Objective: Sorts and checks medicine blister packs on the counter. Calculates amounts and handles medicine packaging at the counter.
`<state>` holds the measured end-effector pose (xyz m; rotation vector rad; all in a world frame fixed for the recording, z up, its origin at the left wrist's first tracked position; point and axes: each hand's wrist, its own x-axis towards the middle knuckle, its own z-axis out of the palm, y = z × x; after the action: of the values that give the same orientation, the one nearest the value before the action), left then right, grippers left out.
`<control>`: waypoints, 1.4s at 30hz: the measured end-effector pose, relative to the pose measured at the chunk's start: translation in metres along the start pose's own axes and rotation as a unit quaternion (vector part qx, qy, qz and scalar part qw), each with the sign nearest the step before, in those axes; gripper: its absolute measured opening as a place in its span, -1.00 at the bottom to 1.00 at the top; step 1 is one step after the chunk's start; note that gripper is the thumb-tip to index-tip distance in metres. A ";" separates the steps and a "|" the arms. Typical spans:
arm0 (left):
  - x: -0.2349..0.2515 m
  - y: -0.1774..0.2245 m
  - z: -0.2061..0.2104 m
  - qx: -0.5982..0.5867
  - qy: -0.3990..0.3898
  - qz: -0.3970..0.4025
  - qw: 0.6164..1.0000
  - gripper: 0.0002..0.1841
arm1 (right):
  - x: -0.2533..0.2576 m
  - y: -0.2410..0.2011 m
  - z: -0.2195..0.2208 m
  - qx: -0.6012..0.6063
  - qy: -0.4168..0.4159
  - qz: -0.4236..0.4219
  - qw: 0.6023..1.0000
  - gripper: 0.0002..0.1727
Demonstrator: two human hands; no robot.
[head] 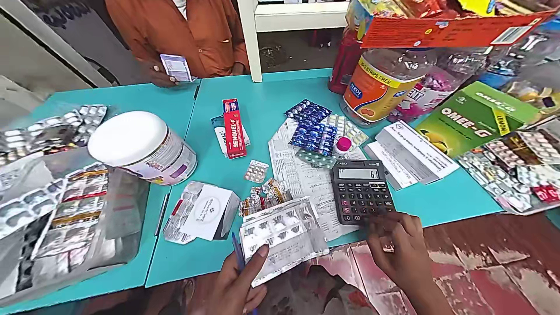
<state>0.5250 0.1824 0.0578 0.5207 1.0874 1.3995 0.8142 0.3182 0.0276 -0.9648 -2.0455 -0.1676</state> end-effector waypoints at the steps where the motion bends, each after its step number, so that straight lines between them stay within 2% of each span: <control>1: -0.002 0.001 0.000 -0.001 0.008 -0.002 1.000 -0.80 | -0.001 0.000 0.000 -0.002 -0.007 0.000 1.000 -0.87; 7: -0.002 0.003 -0.003 -0.010 -0.007 0.007 1.000 -0.87 | 0.024 0.007 0.006 0.001 0.032 0.024 0.999 -0.84; 11: -0.002 0.006 -0.004 -0.013 0.009 0.008 1.000 -0.87 | 0.030 0.008 0.013 -0.007 0.003 0.000 1.000 -0.79; 16: 0.000 0.009 -0.007 -0.016 -0.009 0.006 1.000 -0.87 | 0.028 0.008 0.014 -0.013 -0.007 -0.002 1.000 -0.79; 23: -0.001 0.005 -0.012 -0.005 0.048 0.028 0.998 -0.88 | 0.030 0.004 0.013 -0.060 0.010 0.028 0.998 -0.77; 28: 0.005 -0.001 -0.013 -0.008 0.067 0.005 0.998 -0.83 | 0.032 0.004 0.016 -0.064 0.036 0.044 0.996 -0.82; 33: 0.011 -0.004 -0.016 -0.004 0.064 -0.013 0.998 -0.78 | 0.035 0.005 0.018 -0.069 -0.022 0.023 0.997 -0.79; 37: 0.012 -0.003 -0.019 0.018 0.039 -0.026 0.999 -0.77 | 0.034 0.002 0.014 -0.036 0.007 0.011 0.999 -0.87; 42: 0.012 -0.005 -0.019 0.036 0.040 -0.025 0.998 -0.77 | 0.033 -0.002 0.018 -0.019 -0.059 0.018 0.998 -0.84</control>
<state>0.5094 0.1872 0.0417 0.4897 1.2105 1.3500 0.7901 0.3436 0.0408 -1.0566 -2.1388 -0.1344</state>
